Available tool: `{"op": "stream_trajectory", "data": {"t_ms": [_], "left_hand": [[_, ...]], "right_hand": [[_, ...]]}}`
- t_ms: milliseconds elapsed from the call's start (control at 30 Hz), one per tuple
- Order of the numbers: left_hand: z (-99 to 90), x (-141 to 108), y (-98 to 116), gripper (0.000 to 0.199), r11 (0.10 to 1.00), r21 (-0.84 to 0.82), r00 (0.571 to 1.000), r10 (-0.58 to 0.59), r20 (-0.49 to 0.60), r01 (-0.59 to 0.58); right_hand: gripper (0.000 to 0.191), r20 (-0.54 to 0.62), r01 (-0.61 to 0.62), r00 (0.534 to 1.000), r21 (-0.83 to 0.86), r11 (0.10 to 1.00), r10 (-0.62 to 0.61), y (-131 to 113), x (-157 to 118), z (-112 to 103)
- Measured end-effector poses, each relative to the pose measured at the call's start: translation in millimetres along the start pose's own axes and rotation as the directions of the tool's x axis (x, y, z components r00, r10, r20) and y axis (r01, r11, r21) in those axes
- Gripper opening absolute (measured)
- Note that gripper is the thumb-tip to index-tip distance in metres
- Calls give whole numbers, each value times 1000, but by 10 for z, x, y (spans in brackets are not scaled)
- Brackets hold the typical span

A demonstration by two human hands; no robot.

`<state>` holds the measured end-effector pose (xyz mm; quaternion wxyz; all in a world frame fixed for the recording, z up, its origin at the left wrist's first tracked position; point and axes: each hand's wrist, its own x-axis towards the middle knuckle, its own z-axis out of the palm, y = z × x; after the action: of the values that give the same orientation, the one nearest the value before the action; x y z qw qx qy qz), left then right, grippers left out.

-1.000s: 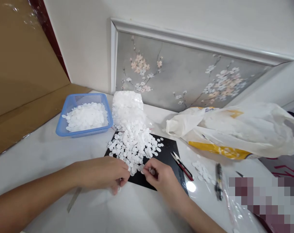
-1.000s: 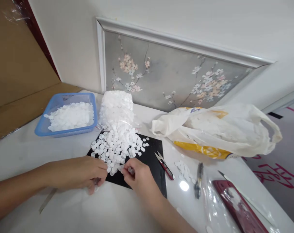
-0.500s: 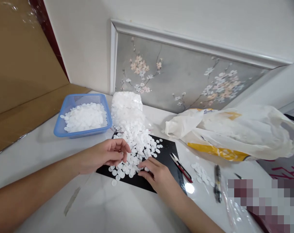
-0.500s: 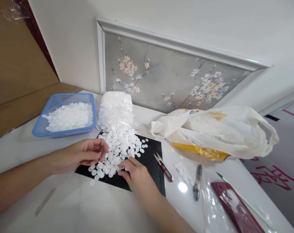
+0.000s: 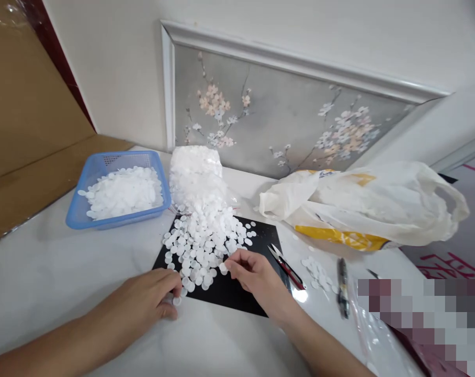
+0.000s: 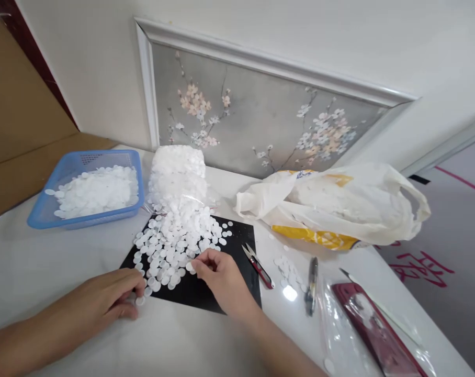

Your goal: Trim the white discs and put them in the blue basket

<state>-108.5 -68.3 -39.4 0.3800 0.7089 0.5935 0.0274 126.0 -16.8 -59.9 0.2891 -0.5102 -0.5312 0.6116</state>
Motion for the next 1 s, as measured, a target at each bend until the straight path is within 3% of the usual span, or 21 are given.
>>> {"op": "stream_trajectory", "data": {"t_ms": [100, 200, 300, 400, 500, 567, 633, 700, 800, 900, 1000], "left_hand": [[102, 51, -110, 10, 990, 42, 990, 136, -33, -134], [160, 65, -190, 19, 963, 68, 960, 268, -84, -263], [123, 46, -145, 21, 981, -68, 981, 176, -86, -182], [0, 69, 1, 21, 929, -369, 999, 24, -38, -36], [-130, 187, 147, 16, 751, -660, 999, -2, 34, 24], [-191, 301, 217, 8, 667, -744, 998, 5, 58, 41], [-228, 415, 269, 5, 649, -760, 995, 36, 95, 49], [-245, 508, 312, 12, 702, -711, 989, 68, 131, 46], [-241, 580, 370, 17, 878, -472, 987, 133, 90, -75], [-196, 587, 433, 10, 975, -116, 980, 196, 39, -191], [-108, 584, 488, 4, 972, 147, 983, 183, 15, -184]], "right_hand": [[26, 31, -24, 999, 116, 993, 20, -11, 0, -17], [28, 73, -44, 997, 335, 941, 21, -31, -15, -56], [39, 68, -47, 997, 409, 911, 22, -35, -12, -109], [39, 77, -6, 997, 275, 961, -16, -1, 0, -135], [24, 64, 122, 991, -73, 990, -117, 47, -8, -110], [14, 38, 186, 982, -352, 917, -184, 73, -21, -69], [4, 47, 238, 966, -533, 812, -252, 94, -27, -21], [7, 83, 301, 944, -606, 736, -319, 110, -19, 15], [14, 97, 351, 920, -634, 689, -379, 112, 8, 18], [18, 20, 241, 961, -545, 803, -275, 94, 25, -34], [21, -20, 60, 998, -269, 961, -67, 86, 37, -85]]}}
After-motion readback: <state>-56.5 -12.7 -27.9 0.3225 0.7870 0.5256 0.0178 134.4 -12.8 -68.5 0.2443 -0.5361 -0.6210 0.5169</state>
